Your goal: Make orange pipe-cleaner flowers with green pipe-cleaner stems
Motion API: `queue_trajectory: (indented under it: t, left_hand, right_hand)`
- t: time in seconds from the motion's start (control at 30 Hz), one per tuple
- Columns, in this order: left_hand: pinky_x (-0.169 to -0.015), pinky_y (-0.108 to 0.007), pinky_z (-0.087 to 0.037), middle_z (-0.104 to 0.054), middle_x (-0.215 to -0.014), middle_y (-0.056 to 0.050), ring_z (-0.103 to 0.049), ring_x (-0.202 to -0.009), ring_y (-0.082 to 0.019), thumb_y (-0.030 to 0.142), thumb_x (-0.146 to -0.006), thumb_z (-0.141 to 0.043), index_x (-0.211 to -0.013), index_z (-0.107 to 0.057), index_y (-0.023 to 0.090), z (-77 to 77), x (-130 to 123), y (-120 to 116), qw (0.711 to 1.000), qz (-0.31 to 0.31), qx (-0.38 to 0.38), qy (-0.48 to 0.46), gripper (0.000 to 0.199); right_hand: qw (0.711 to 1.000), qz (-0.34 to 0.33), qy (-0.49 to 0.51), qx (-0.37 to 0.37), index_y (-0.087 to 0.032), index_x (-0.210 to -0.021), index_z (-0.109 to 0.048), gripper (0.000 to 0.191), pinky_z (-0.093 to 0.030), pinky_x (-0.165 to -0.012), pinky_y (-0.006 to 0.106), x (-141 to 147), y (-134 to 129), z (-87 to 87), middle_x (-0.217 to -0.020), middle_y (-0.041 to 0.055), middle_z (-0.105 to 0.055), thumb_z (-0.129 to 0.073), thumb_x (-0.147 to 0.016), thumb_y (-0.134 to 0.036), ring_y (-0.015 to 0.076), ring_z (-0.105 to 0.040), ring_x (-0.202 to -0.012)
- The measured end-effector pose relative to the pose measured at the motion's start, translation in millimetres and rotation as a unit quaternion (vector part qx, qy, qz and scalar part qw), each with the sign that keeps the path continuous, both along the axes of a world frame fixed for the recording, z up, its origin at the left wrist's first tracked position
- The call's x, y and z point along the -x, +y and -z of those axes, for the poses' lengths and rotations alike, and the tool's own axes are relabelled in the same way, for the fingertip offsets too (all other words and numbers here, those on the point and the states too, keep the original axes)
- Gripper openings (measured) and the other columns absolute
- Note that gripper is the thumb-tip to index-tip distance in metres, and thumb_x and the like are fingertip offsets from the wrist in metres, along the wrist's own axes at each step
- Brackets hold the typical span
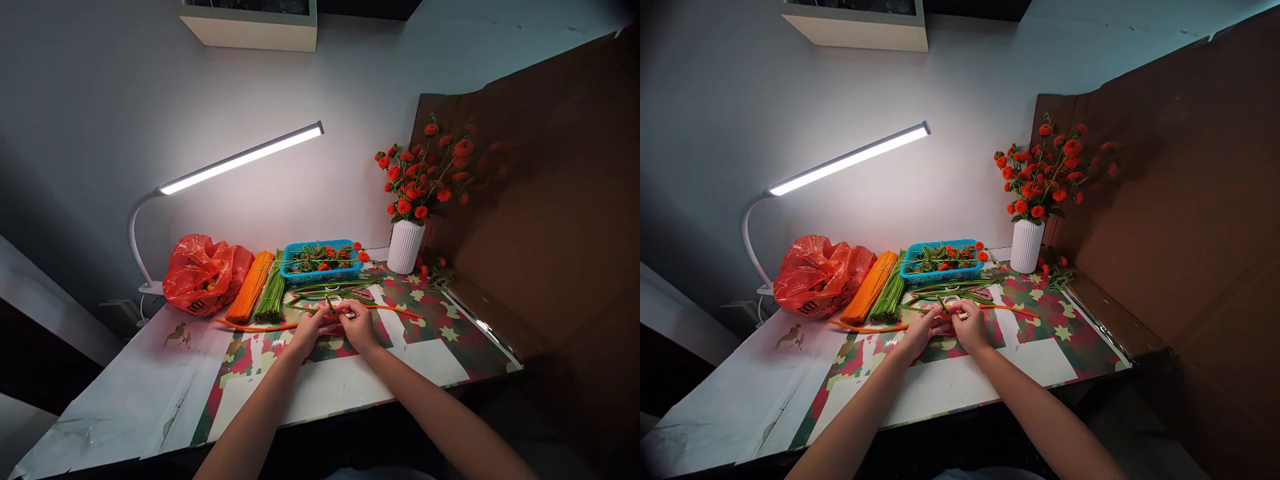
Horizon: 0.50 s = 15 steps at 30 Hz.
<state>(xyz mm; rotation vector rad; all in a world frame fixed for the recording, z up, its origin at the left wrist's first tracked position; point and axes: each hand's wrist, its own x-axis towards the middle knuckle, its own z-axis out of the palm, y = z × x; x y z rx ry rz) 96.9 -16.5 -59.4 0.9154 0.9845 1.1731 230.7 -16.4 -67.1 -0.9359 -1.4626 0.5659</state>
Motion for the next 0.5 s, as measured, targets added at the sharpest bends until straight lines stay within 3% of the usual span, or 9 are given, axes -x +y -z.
queue_trajectory:
  t: [0.17,0.3,0.5]
  left_hand:
    - [-0.072,-0.034,-0.056,-0.066,-0.076,-0.002,-0.066,-0.076,-0.018,0.047,-0.059,-0.076,-0.071,-0.055,0.016,2.3,-1,0,0.997,-0.007,-0.07,0.009,0.04]
    - [-0.062,-0.03,-0.054,-0.064,-0.067,-0.001,-0.064,-0.066,-0.017,0.049,-0.063,-0.073,-0.068,-0.052,0.017,3.8,-3,0,0.989,-0.035,-0.124,0.076,0.039]
    - [-0.059,-0.026,-0.048,-0.064,-0.071,-0.003,-0.06,-0.067,-0.017,0.041,-0.077,-0.061,-0.069,-0.061,0.019,-0.6,-5,-5,0.923,-0.12,-0.269,0.249,0.023]
  right_hand:
    - [0.999,-0.005,0.039,0.037,-0.019,-0.07,-0.063,0.008,-0.045,-0.065,0.028,1,6,7.6,-0.076,0.0037,-0.066,-0.057,-0.074,-0.023,0.0172,-0.057,-0.071]
    - [0.989,-0.028,0.113,0.086,-0.019,-0.068,-0.06,0.012,-0.043,-0.059,0.026,4,12,12.9,-0.071,0.0022,-0.063,-0.064,-0.07,-0.029,0.0144,-0.053,-0.063]
    - [0.95,-0.079,0.24,0.183,-0.02,-0.062,-0.051,0.03,-0.043,-0.051,0.024,6,9,1.8,-0.059,-0.0028,-0.055,-0.075,-0.057,-0.038,0.0122,-0.05,-0.054]
